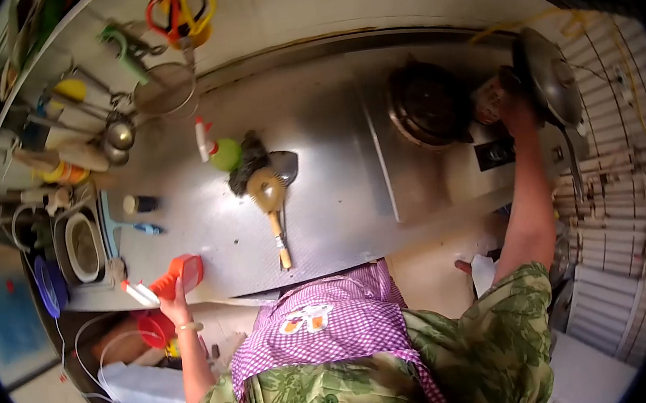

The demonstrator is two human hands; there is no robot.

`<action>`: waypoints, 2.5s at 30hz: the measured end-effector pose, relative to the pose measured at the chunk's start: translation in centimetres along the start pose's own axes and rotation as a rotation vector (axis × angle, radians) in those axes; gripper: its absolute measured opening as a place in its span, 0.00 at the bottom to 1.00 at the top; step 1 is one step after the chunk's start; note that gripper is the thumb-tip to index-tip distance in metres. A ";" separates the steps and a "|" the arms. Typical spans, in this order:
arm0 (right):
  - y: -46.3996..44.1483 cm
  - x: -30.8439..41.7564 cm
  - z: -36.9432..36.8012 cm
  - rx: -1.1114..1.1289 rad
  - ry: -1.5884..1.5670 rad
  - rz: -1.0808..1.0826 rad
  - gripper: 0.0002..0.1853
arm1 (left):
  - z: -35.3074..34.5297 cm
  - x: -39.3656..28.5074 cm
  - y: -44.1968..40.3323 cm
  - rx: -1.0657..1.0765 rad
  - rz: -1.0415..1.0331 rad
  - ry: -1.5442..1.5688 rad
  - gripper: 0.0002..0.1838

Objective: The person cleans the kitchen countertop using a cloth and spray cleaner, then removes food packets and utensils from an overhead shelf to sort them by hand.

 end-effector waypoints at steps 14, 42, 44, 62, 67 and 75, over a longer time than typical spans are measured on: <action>-1.0 40.5 -9.4 0.147 -1.177 -0.270 0.18 | -1.7 2.1 0.4 0.232 -0.021 0.210 0.30; 0.2 29.3 2.8 -0.265 -0.525 -0.535 0.21 | 5.4 11.6 1.7 0.329 0.115 0.293 0.29; 3.6 25.5 4.4 -0.280 -0.437 -0.584 0.22 | 4.8 7.4 1.0 0.348 0.055 0.243 0.35; 13.1 37.9 -6.6 0.166 -0.659 -0.573 0.23 | 0.6 0.3 0.1 0.347 -0.253 0.102 0.39; 10.3 56.1 -12.6 0.369 -0.536 -0.319 0.34 | 0.3 -2.8 0.6 0.383 -0.269 0.226 0.38; 8.4 56.9 -10.5 0.246 -0.777 -0.459 0.21 | 1.6 -2.1 0.2 0.331 -0.266 0.165 0.35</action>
Point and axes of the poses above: each hand's wrist, its own y-axis away from the middle knuckle, its own z-axis out of the back of the hand, x = y × z, the point moved 10 cm from there along -y, towards the middle knuckle, and after that the axes turned 13 degrees about z, right-handed, at the moved point
